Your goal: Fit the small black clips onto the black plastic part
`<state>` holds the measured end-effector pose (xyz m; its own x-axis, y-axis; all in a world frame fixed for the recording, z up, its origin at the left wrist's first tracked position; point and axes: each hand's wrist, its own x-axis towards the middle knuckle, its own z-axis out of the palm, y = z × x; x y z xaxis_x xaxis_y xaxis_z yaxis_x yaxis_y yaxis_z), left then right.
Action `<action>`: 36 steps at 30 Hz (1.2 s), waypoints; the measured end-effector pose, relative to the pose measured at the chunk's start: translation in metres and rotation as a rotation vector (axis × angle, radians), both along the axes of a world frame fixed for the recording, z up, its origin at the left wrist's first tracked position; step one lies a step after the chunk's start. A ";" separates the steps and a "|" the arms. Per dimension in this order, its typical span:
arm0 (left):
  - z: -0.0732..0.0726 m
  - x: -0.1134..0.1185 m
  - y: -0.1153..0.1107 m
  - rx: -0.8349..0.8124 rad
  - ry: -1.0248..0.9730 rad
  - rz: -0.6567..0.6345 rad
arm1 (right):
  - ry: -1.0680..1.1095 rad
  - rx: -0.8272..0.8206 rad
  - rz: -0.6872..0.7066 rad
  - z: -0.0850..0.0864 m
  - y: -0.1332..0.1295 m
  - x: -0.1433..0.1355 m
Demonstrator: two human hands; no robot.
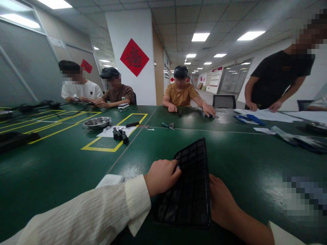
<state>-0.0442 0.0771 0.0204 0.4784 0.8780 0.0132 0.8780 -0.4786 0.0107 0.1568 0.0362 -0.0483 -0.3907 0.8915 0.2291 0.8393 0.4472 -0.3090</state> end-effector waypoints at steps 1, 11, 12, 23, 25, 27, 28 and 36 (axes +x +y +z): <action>0.000 0.000 0.000 0.002 -0.001 -0.002 | 0.002 0.000 0.000 0.000 0.000 0.000; 0.001 -0.001 0.000 0.001 0.010 -0.015 | -0.002 0.016 0.001 0.000 -0.001 -0.001; 0.001 -0.001 0.000 0.000 0.008 -0.016 | -0.002 0.016 0.003 0.001 -0.001 -0.001; 0.003 0.000 -0.001 -0.023 -0.002 0.004 | -0.009 -0.008 0.018 0.000 -0.001 0.001; 0.004 0.001 -0.001 -0.025 -0.003 0.009 | -0.011 0.005 0.023 -0.001 -0.001 0.000; 0.004 0.001 -0.001 -0.026 -0.006 0.006 | -0.011 0.015 0.010 -0.001 0.000 0.000; 0.004 0.001 -0.001 -0.025 -0.006 0.003 | -0.011 0.018 0.003 -0.001 -0.001 0.000; 0.002 0.001 -0.001 -0.021 -0.002 0.003 | -0.021 0.009 0.020 -0.003 0.000 0.002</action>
<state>-0.0434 0.0762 0.0224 0.4756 0.8796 -0.0040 0.8795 -0.4754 0.0222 0.1590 0.0362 -0.0518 -0.4132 0.8815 0.2286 0.8364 0.4666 -0.2875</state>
